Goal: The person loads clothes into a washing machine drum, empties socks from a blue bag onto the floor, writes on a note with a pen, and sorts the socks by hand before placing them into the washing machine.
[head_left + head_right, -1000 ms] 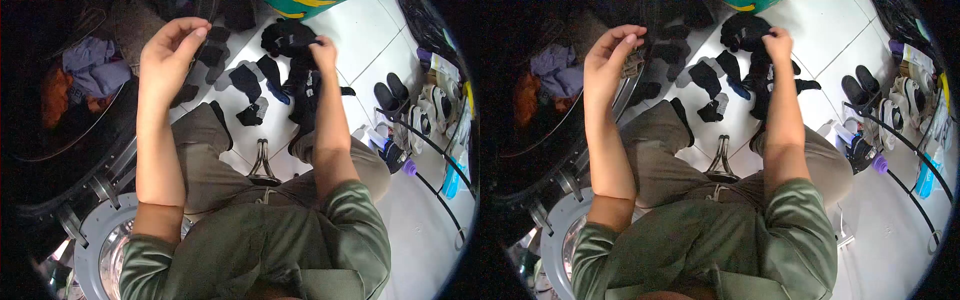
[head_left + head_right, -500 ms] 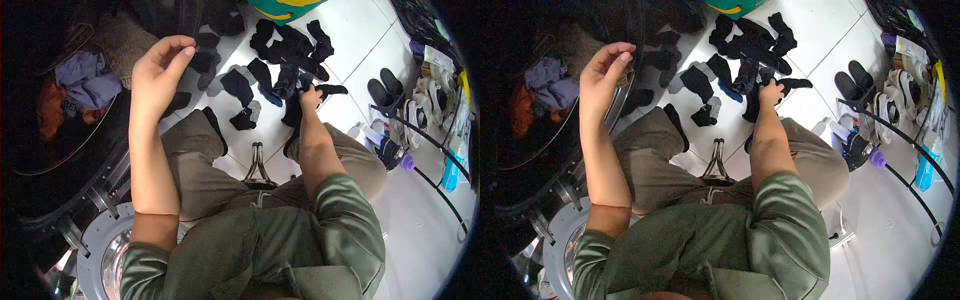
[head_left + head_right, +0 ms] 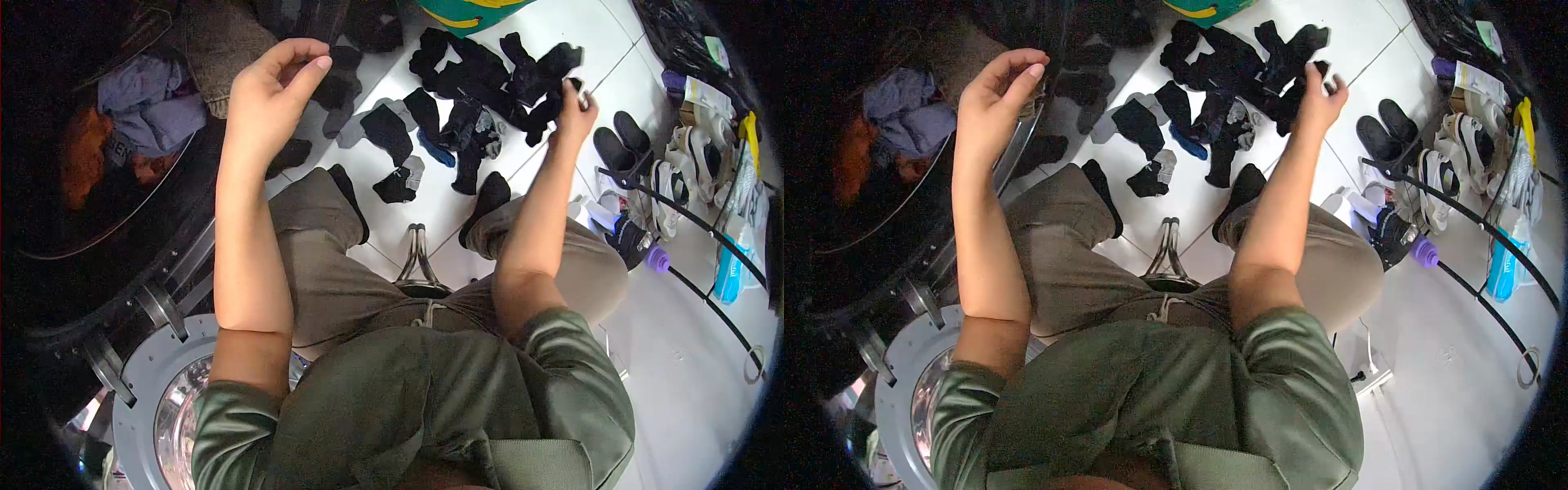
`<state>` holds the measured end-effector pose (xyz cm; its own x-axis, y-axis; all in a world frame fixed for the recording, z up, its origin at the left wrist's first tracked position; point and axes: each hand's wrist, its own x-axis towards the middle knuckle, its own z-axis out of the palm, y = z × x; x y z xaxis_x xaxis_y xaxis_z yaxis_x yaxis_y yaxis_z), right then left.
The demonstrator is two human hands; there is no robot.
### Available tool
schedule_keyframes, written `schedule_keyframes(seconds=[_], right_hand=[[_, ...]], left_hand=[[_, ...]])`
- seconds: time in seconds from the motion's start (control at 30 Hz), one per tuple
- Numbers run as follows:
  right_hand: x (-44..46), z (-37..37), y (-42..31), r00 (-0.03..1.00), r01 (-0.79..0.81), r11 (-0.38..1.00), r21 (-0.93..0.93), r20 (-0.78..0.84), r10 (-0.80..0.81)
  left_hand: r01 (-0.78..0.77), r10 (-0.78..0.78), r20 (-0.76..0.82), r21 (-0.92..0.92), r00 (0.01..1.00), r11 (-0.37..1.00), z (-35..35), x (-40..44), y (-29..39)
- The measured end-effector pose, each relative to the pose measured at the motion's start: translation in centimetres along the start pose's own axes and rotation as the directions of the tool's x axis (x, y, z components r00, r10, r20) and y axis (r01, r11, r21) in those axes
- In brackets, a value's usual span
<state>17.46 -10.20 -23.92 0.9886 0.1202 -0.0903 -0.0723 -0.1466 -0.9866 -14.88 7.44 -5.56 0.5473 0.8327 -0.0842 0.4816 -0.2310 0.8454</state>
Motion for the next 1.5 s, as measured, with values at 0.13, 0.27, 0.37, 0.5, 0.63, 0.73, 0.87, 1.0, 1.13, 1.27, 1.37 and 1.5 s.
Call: schedule_keyframes(seconds=[0.13, 0.27, 0.37, 0.5, 0.63, 0.73, 0.87, 1.0, 1.13, 1.27, 1.37, 1.5], right_hand=[[-4.7, 0.3, 11.7, 0.939, -0.339, 0.899, -0.279, -0.033, 0.344], [-11.9, 1.1, 21.7, 0.564, -0.821, 0.565, 0.075, -0.038, 0.825], [-11.8, 2.2, 21.2, 0.541, -0.825, 0.483, 0.292, 0.165, 0.825], [-8.8, 5.1, 13.5, 0.971, -0.219, 0.976, 0.004, 0.102, 0.218], [-10.3, 5.6, 10.3, 0.983, 0.158, 0.738, -0.656, 0.174, -0.056], [-15.8, 5.2, 12.4, 0.638, 0.419, 0.493, -0.762, 0.634, 0.438], [-22.8, 3.7, 15.7, 0.191, 0.741, 0.355, -0.57, 0.685, 0.703], [-20.5, 4.4, 16.3, 0.824, 0.252, 0.502, -0.828, 0.455, 0.337], [-17.6, 6.4, 9.4, 0.874, 0.486, 0.346, -0.802, 0.45, -0.185], [-20.4, 9.7, 11.5, 0.25, 0.918, 0.309, -0.249, 0.967, 0.036], [-21.2, 10.5, 16.9, 0.093, 0.982, 0.165, -0.097, 0.995, 0.029], [-18.9, 10.9, 11.5, 0.452, 0.882, 0.082, -0.463, 0.883, 0.128]], left_hand=[[-0.043, 0.043, -0.042, 0.002, 0.998, 0.999, -0.2, 0.2, -0.4], [-0.036, 0.036, -0.05, 0.008, 0.998, 0.999, -0.1, 0.3, -0.5], [-0.007, 0.009, -0.047, 0.052, 0.999, 0.999, -0.3, 0.6, -0.5], [-0.005, 0.005, -0.049, 0.006, 0.999, 1.0, -0.3, 1.0, -1.3], [0.029, -0.029, -0.011, 0.025, 1.0, 0.999, 0.0, 0.6, -0.2], [0.074, -0.074, -0.001, 0.006, 0.997, 0.997, 0.1, 0.5, 0.1], [0.027, -0.027, -0.02, 0.018, 0.999, 0.999, -0.1, 0.5, -0.5], [0.068, -0.067, -0.022, 0.042, 0.998, 0.997, -0.4, 0.5, -0.7], [0.033, -0.033, -0.038, 0.009, 0.999, 0.999, -0.5, 0.4, -0.9], [-0.028, 0.028, -0.056, -0.003, 0.998, 1.0, -0.4, 0.5, -0.8], [0.006, -0.003, -0.049, 0.048, 0.999, 0.999, -0.2, 0.4, -0.6], [0.092, -0.092, 0.009, -0.004, 0.996, 0.996, 0.3, 0.9, -0.3]])
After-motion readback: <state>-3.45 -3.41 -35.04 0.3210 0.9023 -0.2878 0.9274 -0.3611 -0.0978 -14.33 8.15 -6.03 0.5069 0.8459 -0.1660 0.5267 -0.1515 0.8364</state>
